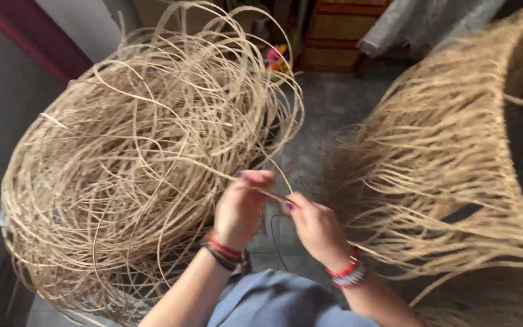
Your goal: Weaving individual straw strands onto a circular frame to create a decorative structure
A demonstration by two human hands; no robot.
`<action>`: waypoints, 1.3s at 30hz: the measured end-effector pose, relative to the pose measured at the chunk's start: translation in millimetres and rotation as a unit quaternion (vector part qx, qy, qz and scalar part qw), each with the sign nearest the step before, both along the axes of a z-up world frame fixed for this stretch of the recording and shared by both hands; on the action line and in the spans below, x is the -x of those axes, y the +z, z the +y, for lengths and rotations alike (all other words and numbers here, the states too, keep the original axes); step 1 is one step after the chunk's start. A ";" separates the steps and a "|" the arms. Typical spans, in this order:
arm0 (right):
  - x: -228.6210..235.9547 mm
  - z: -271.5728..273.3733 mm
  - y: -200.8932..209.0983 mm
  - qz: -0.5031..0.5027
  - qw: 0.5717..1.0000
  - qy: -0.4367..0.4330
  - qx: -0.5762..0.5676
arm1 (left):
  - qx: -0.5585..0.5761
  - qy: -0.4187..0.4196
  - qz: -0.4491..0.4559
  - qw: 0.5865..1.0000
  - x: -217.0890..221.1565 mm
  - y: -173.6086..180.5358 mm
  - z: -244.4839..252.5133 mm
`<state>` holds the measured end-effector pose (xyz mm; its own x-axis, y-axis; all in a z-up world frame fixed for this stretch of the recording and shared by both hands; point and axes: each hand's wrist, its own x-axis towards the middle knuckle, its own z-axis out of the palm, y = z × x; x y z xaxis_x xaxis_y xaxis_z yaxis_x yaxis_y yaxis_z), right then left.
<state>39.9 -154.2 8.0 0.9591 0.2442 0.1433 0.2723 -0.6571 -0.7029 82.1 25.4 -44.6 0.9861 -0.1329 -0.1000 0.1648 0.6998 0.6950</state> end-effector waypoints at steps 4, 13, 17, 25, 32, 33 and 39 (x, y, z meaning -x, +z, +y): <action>2.2 -16.5 3.8 0.070 0.996 0.006 0.052 | 0.096 0.105 -0.032 0.989 -19.7 14.4 63.0; -21.0 35.9 3.3 0.075 0.996 0.033 0.044 | 0.043 0.061 -0.055 0.996 -10.0 34.7 63.5; -4.6 -4.8 5.5 0.179 0.983 0.024 0.038 | 0.142 0.138 0.011 0.980 -32.2 20.6 118.4; -23.0 43.1 -6.4 0.157 0.986 0.041 -0.039 | 0.053 0.019 -0.052 0.997 -20.6 33.5 87.4; -19.1 25.2 4.5 0.224 0.973 0.008 0.049 | 0.004 0.106 -0.067 0.992 -15.4 39.8 101.0; -24.1 44.2 6.7 0.225 0.973 0.007 0.050 | 0.005 0.105 -0.066 0.992 -7.9 30.3 80.9; -25.9 53.0 7.0 0.109 0.993 0.042 -0.031 | 0.037 0.044 0.025 0.998 -1.1 34.3 84.6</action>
<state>65.8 -101.2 15.0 0.9459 0.3209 -0.0484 0.1603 -0.5918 -0.7900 83.2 109.9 -10.2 0.9881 -0.0557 -0.1430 0.1346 0.7623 0.6330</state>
